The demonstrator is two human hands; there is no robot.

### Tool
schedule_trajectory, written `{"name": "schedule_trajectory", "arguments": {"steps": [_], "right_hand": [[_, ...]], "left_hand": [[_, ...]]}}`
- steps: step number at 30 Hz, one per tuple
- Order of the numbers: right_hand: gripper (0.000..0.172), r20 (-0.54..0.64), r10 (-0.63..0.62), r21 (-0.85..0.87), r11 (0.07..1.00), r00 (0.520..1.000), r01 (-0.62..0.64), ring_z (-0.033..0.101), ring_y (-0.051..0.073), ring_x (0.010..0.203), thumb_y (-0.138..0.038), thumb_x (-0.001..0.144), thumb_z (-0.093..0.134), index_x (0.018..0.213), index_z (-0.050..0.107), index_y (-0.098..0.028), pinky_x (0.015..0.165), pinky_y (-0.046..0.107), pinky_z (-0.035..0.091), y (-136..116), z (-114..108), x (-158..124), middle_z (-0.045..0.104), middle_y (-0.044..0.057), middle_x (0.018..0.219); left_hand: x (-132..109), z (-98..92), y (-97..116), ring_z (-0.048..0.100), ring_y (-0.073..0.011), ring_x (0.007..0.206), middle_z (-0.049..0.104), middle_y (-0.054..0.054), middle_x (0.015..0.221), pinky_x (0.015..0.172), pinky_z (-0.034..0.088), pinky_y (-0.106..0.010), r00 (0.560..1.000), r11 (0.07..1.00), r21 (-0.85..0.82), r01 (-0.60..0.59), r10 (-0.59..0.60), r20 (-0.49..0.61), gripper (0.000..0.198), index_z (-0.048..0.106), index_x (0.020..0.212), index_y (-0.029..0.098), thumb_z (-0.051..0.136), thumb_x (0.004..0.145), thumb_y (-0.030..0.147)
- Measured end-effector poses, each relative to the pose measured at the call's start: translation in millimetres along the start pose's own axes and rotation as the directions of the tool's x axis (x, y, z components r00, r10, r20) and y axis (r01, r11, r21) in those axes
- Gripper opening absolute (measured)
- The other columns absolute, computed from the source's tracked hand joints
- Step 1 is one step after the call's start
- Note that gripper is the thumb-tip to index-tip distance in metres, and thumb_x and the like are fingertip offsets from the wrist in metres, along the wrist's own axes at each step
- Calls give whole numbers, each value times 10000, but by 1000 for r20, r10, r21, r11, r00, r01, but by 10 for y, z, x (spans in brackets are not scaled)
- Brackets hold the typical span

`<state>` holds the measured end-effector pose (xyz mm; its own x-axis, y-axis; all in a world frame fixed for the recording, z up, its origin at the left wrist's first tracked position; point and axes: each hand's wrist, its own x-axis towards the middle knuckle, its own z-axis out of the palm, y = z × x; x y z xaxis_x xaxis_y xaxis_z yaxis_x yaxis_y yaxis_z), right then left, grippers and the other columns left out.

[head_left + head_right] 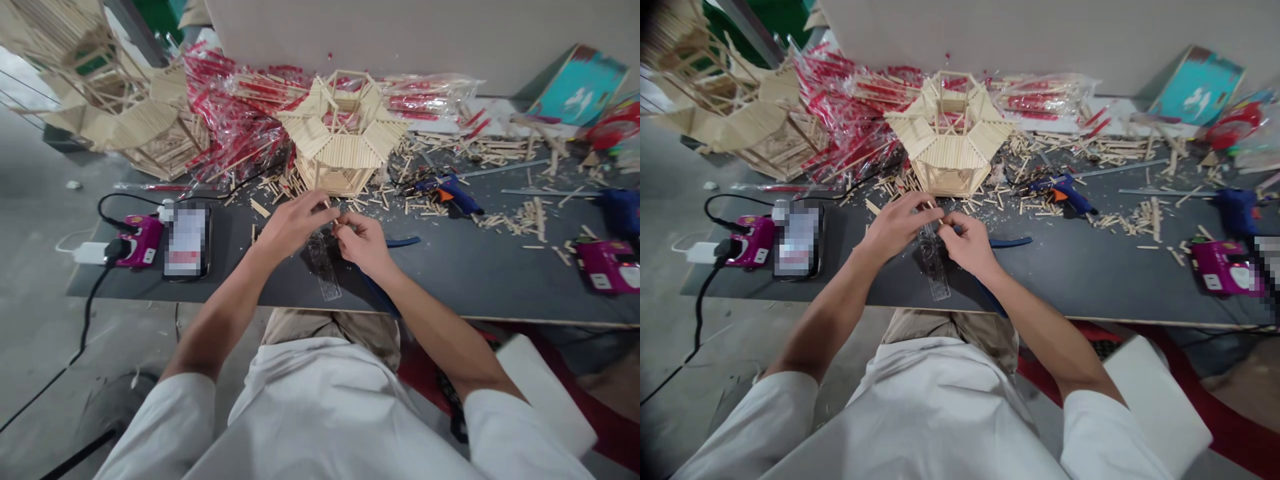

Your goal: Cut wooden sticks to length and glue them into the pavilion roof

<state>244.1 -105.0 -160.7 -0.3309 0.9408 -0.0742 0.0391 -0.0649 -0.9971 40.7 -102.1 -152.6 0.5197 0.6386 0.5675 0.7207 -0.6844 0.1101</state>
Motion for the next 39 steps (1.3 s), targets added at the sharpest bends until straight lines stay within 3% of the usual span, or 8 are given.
{"name": "schedule_trajectory", "arguments": {"steps": [5, 14, 20, 25, 30, 39], "right_hand": [[148, -38, -60, -48, 997, 997, 58, 390, 69, 445, -313, 845, 620, 734, 596, -218, 418, 208, 290, -16, 0, -20, 445, -78, 538], [107, -2, -27, 54, 998, 1000, 27, 401, 78, 303, -232, 830, 585, 724, 597, -234, 317, 205, 333, -89, 42, -73, 446, -107, 437], [96, 0, -27, 137, 990, 1000, 27, 434, 67, 347, -218, 831, 594, 747, 640, -222, 308, 194, 370, -47, 28, -56, 516, -86, 526], [120, 24, -39, 186, 982, 999, 34, 422, 76, 342, -187, 836, 581, 731, 628, -224, 298, 209, 379, -23, 18, -49, 484, -95, 512], [114, 40, -32, 179, 983, 999, 25, 389, 69, 333, -212, 856, 582, 748, 613, -230, 308, 200, 362, -40, 11, -54, 442, -114, 478], [65, 50, 38, 220, 974, 998, -48, 329, 47, 342, -239, 762, 599, 698, 586, -231, 329, 174, 308, -124, 51, -62, 391, -122, 437]], "left_hand": [[-4, 5, -1, 680, -198, 1069, 682, -80, 1134, 875, 528, -302, 1000, 1000, 7, -6, 6, -18, 362, 740, 1181, 241, 389, 1129, 171], [-9, 14, 10, 699, -205, 1034, 710, -80, 1108, 809, 516, -311, 998, 995, -72, 66, -66, 0, 400, 768, 1166, 279, 372, 1131, 232], [9, 6, 33, 731, -186, 977, 756, -69, 1093, 752, 499, -295, 996, 994, -73, 82, -85, -35, 396, 792, 1135, 292, 405, 1107, 212], [12, 12, 38, 746, -189, 1018, 774, -63, 1136, 781, 507, -293, 994, 992, -73, 100, -104, -40, 388, 805, 1129, 295, 429, 1089, 210], [36, -5, 51, 729, -176, 919, 769, -44, 1049, 763, 497, -295, 992, 994, -58, 92, -97, -82, 383, 818, 1084, 294, 443, 1082, 218], [15, -24, 52, 730, -175, 940, 766, -56, 1061, 768, 503, -292, 995, 998, -27, 54, -56, -77, 424, 816, 1113, 294, 397, 1109, 227]]}}
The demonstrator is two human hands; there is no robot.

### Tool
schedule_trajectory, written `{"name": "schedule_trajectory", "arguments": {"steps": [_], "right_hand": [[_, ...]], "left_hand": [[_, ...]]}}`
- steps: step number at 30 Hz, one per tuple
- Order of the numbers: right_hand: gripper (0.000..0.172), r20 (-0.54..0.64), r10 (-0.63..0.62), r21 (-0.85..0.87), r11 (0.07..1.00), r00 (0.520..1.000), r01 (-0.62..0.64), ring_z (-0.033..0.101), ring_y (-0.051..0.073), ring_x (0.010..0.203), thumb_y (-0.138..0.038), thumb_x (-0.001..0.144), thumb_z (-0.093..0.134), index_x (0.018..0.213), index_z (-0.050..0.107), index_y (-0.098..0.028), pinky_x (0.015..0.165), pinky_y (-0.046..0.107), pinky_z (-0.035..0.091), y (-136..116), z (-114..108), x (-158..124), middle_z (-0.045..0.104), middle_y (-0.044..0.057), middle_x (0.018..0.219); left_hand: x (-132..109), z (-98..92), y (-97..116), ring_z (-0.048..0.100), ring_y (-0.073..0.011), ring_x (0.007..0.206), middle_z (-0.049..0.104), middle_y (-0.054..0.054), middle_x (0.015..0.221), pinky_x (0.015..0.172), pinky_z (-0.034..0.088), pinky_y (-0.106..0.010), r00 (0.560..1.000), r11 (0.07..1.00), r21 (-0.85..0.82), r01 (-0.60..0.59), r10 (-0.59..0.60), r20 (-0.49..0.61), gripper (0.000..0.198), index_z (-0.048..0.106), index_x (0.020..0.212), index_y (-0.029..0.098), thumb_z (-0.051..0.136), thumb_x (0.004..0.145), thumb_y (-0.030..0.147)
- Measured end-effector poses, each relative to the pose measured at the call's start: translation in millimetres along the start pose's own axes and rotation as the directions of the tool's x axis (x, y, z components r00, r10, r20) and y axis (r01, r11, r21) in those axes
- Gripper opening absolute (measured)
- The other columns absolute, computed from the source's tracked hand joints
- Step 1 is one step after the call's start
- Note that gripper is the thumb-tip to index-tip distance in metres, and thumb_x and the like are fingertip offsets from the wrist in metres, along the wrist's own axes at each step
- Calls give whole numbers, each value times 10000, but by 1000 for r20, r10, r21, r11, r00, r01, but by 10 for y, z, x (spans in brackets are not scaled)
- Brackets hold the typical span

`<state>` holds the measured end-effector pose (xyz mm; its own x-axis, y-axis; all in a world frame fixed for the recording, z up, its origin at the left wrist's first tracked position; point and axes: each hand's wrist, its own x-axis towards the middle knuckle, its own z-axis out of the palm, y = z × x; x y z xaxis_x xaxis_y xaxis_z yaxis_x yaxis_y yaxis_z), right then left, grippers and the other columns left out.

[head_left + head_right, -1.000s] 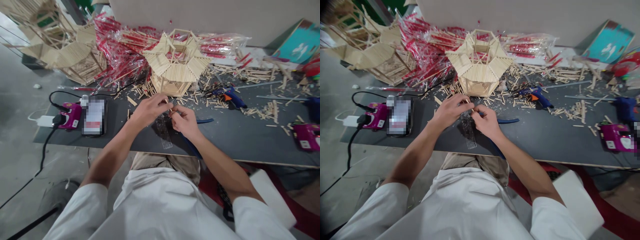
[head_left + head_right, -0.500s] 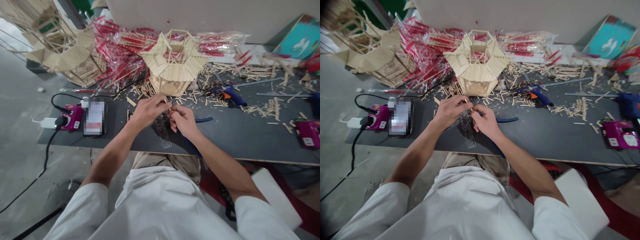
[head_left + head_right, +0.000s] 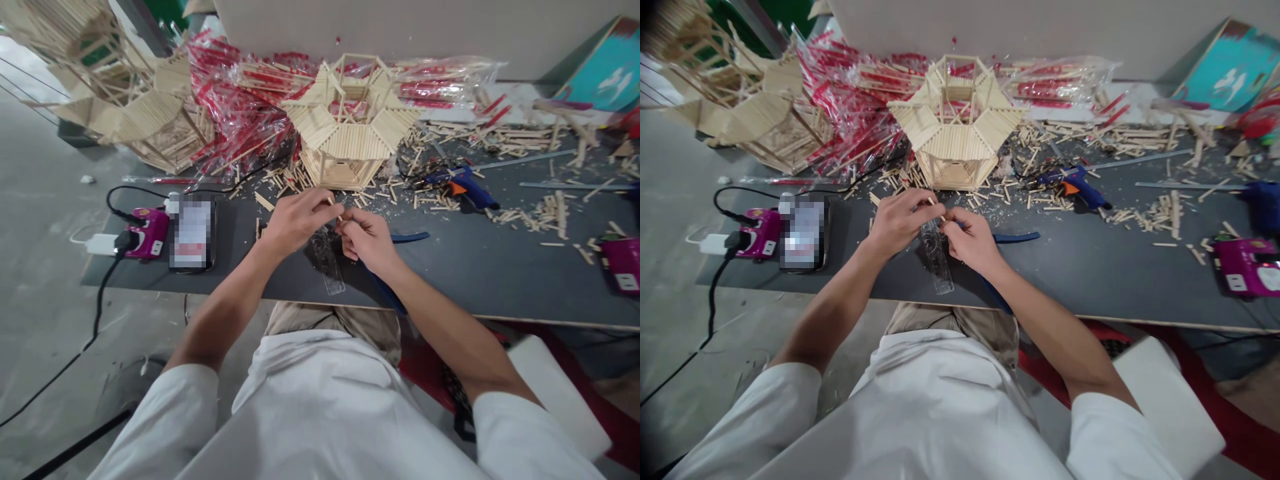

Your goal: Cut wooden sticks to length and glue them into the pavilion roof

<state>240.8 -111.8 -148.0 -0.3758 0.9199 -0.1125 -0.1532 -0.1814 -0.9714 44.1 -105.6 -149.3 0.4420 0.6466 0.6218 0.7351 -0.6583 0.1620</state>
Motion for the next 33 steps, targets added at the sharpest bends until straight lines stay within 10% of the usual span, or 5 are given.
{"name": "schedule_trajectory", "arguments": {"steps": [17, 25, 33], "right_hand": [[117, 62, 2, 71, 997, 998, -6, 432, 67, 426, -284, 851, 648, 762, 668, -211, 353, 204, 368, -18, -51, 9, 571, -52, 660], [447, 3, -102, -258, 961, 995, 100, 657, 157, 744, -632, 995, 686, 920, 779, -201, 674, 270, 552, -270, -468, 24, 731, 47, 870], [651, 141, -51, -918, 368, 989, 150, 606, 393, 1403, -675, 1050, 528, 1456, 665, -185, 1198, 572, 485, -429, -1119, -494, 651, 208, 1487]], "left_hand": [[25, -28, -1, 724, -179, 961, 759, -58, 1064, 791, 513, -304, 999, 997, -62, 54, -54, -3, 417, 800, 1074, 297, 395, 1099, 198], [-15, -47, -1, 724, -212, 1202, 760, -43, 1359, 917, 566, -361, 994, 988, -107, 110, -108, 20, 462, 805, 1157, 310, 382, 1078, 141], [9, -43, 48, 727, -193, 970, 813, -45, 1021, 781, 530, -316, 992, 1000, -7, 8, -9, -125, 303, 787, 1123, 280, 513, 1108, 151]]}}
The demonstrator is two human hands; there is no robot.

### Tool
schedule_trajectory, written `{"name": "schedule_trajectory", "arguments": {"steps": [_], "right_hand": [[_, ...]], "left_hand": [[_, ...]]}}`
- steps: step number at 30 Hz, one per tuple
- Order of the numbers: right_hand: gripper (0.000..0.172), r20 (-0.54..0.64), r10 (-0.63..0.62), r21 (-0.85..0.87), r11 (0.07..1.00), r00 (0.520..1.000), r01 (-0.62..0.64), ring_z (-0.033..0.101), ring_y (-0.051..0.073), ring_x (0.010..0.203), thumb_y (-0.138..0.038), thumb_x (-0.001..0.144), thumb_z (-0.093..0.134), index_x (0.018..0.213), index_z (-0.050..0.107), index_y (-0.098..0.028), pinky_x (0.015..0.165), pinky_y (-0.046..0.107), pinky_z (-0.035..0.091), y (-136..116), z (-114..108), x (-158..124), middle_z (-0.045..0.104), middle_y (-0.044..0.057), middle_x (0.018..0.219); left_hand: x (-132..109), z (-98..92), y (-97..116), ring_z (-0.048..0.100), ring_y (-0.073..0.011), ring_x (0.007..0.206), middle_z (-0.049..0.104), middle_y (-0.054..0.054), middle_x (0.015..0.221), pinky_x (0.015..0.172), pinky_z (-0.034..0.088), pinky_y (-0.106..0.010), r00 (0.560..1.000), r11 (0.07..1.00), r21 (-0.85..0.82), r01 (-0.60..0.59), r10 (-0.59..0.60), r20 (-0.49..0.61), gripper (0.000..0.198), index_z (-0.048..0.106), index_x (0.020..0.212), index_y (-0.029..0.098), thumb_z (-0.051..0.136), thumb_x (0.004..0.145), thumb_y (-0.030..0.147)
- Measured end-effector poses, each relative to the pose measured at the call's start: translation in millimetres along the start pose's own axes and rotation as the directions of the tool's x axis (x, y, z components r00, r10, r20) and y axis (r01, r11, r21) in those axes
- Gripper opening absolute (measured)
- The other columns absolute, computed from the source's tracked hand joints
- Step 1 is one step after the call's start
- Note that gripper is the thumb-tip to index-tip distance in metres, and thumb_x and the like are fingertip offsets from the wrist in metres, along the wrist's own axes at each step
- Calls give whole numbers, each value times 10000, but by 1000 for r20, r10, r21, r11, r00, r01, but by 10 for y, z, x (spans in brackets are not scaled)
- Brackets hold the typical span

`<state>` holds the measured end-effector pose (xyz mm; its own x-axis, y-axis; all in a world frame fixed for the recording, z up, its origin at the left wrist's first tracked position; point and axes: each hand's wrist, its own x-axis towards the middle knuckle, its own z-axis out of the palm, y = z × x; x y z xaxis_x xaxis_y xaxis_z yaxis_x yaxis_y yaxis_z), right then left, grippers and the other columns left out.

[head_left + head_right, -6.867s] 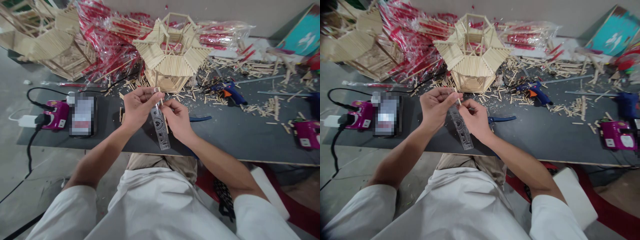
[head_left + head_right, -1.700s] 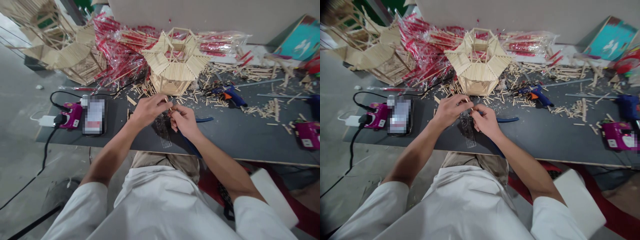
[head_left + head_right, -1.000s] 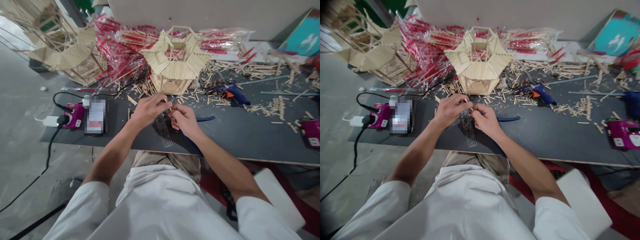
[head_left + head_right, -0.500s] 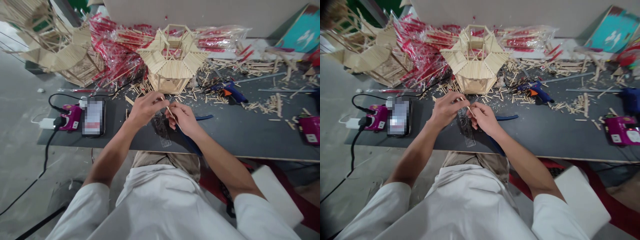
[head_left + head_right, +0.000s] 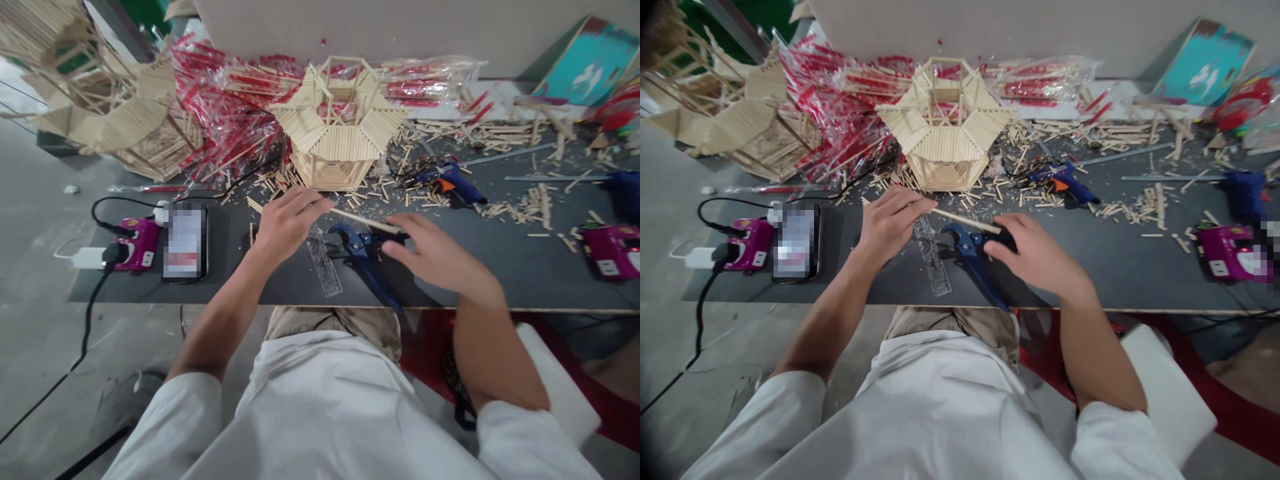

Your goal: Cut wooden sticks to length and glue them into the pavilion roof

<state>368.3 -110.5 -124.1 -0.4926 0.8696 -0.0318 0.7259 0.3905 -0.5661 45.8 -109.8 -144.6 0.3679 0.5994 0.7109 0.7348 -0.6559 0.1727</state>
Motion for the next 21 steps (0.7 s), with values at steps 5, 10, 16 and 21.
{"name": "schedule_trajectory", "arguments": {"steps": [5, 10, 16, 21], "right_hand": [[1116, 195, 22, -221, 975, 981, 22, 263, 465, 1670, -785, 933, 642, 1740, 285, -102, 1329, 641, 333, 59, 149, -313, 314, 260, 1779], [1042, 221, 99, -396, 918, 970, -4, 363, 492, 1598, -556, 938, 705, 1718, 275, -14, 1271, 602, 429, -158, 234, -380, 387, 293, 1711], [626, 82, 112, -619, 785, 990, -38, 671, 442, 1205, -164, 984, 532, 1561, 477, 70, 1050, 543, 564, -506, 370, -420, 635, 316, 1383], [428, 173, 242, -539, 834, 955, -113, 711, 435, 1080, -194, 982, 572, 1380, 617, -44, 902, 507, 564, -515, 215, -362, 690, 269, 1256]], "left_hand": [[18, -20, 37, 738, -205, 961, 824, -62, 1009, 809, 554, -325, 999, 999, 17, -32, 32, -16, 281, 783, 1172, 233, 539, 1097, 116], [19, 5, 39, 743, -176, 880, 811, -42, 922, 770, 557, -285, 993, 998, 27, -58, 60, -104, 146, 758, 1171, 188, 642, 1083, 170], [-1, -5, 30, 748, -167, 870, 816, -45, 930, 799, 553, -277, 989, 996, 73, -44, 53, -136, 141, 745, 1184, 183, 656, 1075, 170], [-24, 7, 49, 742, -168, 842, 821, -44, 953, 783, 544, -281, 988, 992, 124, -35, 53, -143, 161, 729, 1215, 171, 667, 1066, 168]]}}
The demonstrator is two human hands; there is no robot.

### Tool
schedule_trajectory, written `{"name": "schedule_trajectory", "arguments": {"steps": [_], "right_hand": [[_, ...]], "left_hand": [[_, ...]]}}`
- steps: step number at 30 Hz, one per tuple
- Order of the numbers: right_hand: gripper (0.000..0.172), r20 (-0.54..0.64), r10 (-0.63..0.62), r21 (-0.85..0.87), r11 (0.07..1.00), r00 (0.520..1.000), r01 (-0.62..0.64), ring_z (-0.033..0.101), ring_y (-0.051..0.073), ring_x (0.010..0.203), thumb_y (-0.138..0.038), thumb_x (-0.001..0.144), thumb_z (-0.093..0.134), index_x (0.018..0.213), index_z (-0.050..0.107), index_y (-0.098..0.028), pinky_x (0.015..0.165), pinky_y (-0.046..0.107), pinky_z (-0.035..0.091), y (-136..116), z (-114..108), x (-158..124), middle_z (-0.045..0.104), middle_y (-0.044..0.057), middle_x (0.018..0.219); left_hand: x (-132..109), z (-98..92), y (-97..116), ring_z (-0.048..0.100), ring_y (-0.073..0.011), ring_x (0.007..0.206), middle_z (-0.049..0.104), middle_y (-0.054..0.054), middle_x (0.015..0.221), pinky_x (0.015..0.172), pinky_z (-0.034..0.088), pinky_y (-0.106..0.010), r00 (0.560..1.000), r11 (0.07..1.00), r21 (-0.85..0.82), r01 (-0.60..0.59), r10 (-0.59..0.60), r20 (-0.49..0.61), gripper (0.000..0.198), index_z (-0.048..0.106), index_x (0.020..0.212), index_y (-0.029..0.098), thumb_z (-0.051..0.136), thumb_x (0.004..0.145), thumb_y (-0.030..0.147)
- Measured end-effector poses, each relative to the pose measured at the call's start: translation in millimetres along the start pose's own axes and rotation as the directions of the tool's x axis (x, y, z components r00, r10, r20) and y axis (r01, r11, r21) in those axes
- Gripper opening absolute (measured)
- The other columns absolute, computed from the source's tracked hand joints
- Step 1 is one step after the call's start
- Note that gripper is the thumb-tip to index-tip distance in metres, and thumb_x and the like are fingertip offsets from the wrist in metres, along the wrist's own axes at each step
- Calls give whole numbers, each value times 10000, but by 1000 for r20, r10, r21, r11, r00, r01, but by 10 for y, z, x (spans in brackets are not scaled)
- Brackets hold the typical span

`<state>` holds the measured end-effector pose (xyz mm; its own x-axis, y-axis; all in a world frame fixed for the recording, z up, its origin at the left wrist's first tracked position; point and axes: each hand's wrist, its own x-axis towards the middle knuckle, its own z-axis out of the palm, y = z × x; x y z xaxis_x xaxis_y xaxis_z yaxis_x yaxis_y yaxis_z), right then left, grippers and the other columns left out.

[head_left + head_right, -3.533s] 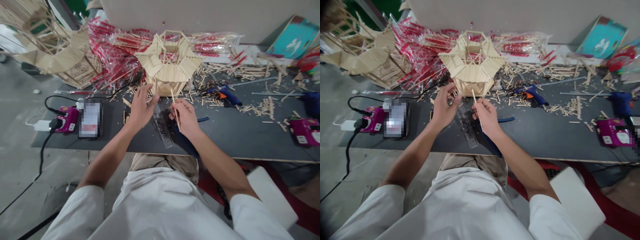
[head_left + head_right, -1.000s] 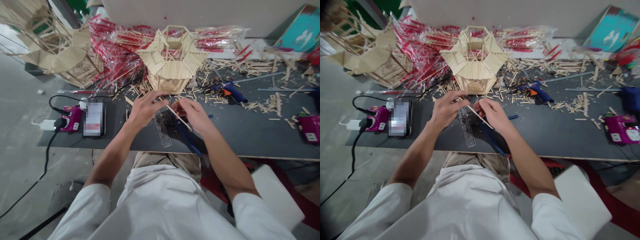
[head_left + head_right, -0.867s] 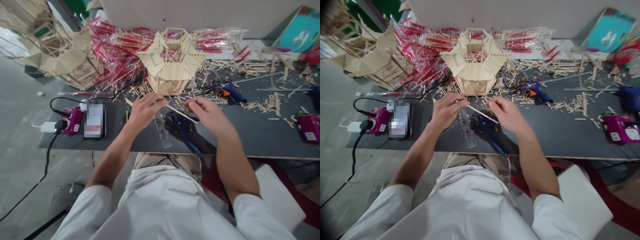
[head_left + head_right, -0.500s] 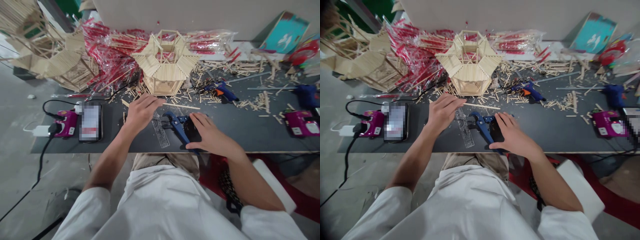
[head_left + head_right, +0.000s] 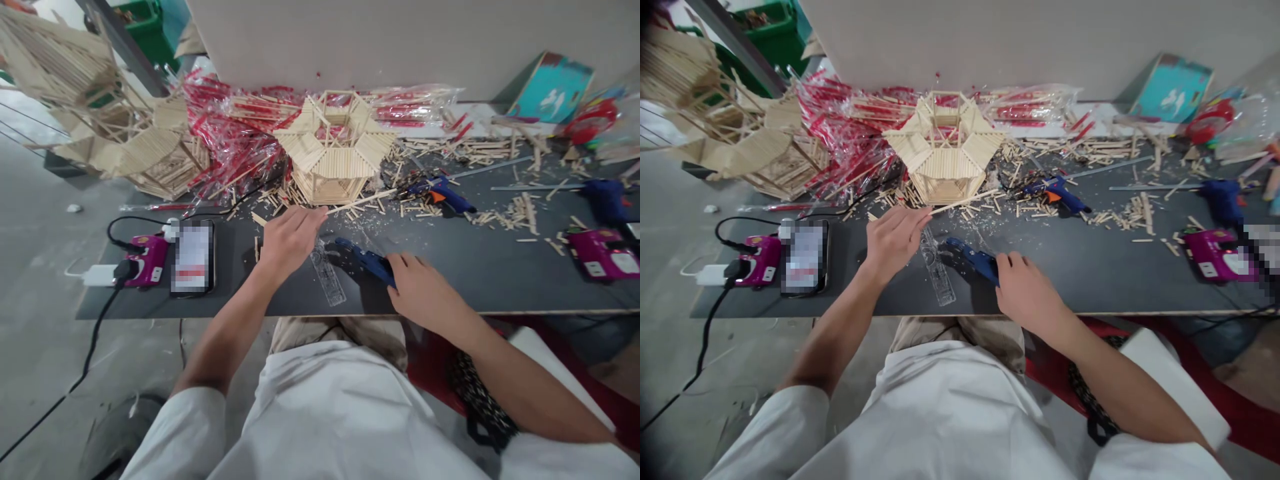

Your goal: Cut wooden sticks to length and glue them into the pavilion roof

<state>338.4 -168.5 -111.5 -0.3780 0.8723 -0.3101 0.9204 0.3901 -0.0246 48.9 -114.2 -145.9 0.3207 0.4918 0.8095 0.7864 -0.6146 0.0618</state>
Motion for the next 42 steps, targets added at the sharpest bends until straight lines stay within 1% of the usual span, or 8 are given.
{"name": "schedule_trajectory", "arguments": {"steps": [4, 7, 10, 13, 19, 23, 33, 42], "right_hand": [[331, 148, -92, 398, 917, 985, 26, 743, 364, 1047, -358, 1042, 541, 1301, 643, -178, 879, 436, 535, 126, -167, 88, 755, 177, 1235], [270, 112, -69, 571, 821, 991, -7, 722, 313, 943, -453, 1052, 515, 1125, 639, -224, 809, 390, 508, 115, -209, 135, 769, 109, 1067], [234, 11, -7, 648, 761, 1000, -1, 662, 262, 838, -459, 1037, 523, 1000, 597, -241, 744, 355, 469, 37, -182, 139, 717, 58, 928], [205, -57, 10, 710, 703, 998, 33, 635, 241, 838, -437, 1021, 544, 989, 601, -242, 759, 350, 457, -56, -135, 128, 691, 36, 918], [237, -34, 58, 847, 532, 998, -2, 649, 249, 875, -462, 1021, 569, 1048, 610, -231, 789, 371, 478, -249, -87, 205, 720, 52, 990], [282, -50, 88, 887, 461, 995, 3, 669, 274, 936, -470, 1014, 582, 1139, 628, -221, 817, 387, 498, -344, -83, 256, 742, 73, 1043], [285, -92, 117, 860, 510, 989, 20, 677, 310, 1076, -406, 976, 563, 1150, 638, -193, 985, 451, 504, -449, -121, 244, 734, 123, 1162], [255, -95, 100, 846, 532, 990, 27, 677, 305, 1068, -349, 963, 577, 1164, 643, -207, 977, 439, 526, -444, -128, 233, 736, 115, 1183]], "left_hand": [[12, -12, 67, 745, -169, 824, 823, -56, 948, 744, 535, -280, 999, 1000, 8, 19, -20, 33, 156, 734, 1200, 153, 631, 1083, 166], [8, -13, 85, 753, -178, 847, 825, -67, 958, 754, 544, -283, 998, 999, -17, 37, -36, 49, 171, 743, 1210, 149, 627, 1087, 174], [-17, 4, 67, 771, -183, 883, 833, -75, 987, 783, 557, -283, 993, 996, -35, 85, -82, 89, 199, 754, 1232, 160, 608, 1101, 192], [-36, 25, 56, 787, -183, 902, 840, -79, 1016, 799, 566, -273, 989, 992, -58, 113, -107, 106, 198, 756, 1231, 150, 608, 1104, 186], [-19, 35, 108, 789, -186, 858, 837, -88, 970, 764, 563, -271, 992, 992, -94, 82, -72, 99, 184, 747, 1211, 132, 612, 1108, 201], [-10, 28, 134, 785, -189, 873, 843, -90, 1014, 789, 583, -280, 989, 992, -92, 82, -69, 131, 191, 740, 1224, 140, 595, 1110, 192], [-31, 39, 124, 794, -187, 933, 845, -92, 1090, 856, 599, -287, 988, 988, -122, 89, -72, 140, 190, 737, 1223, 142, 591, 1116, 199], [-18, 32, 129, 782, -183, 904, 843, -87, 1056, 832, 589, -283, 988, 993, -95, 64, -50, 149, 217, 754, 1199, 156, 561, 1129, 227]]}}
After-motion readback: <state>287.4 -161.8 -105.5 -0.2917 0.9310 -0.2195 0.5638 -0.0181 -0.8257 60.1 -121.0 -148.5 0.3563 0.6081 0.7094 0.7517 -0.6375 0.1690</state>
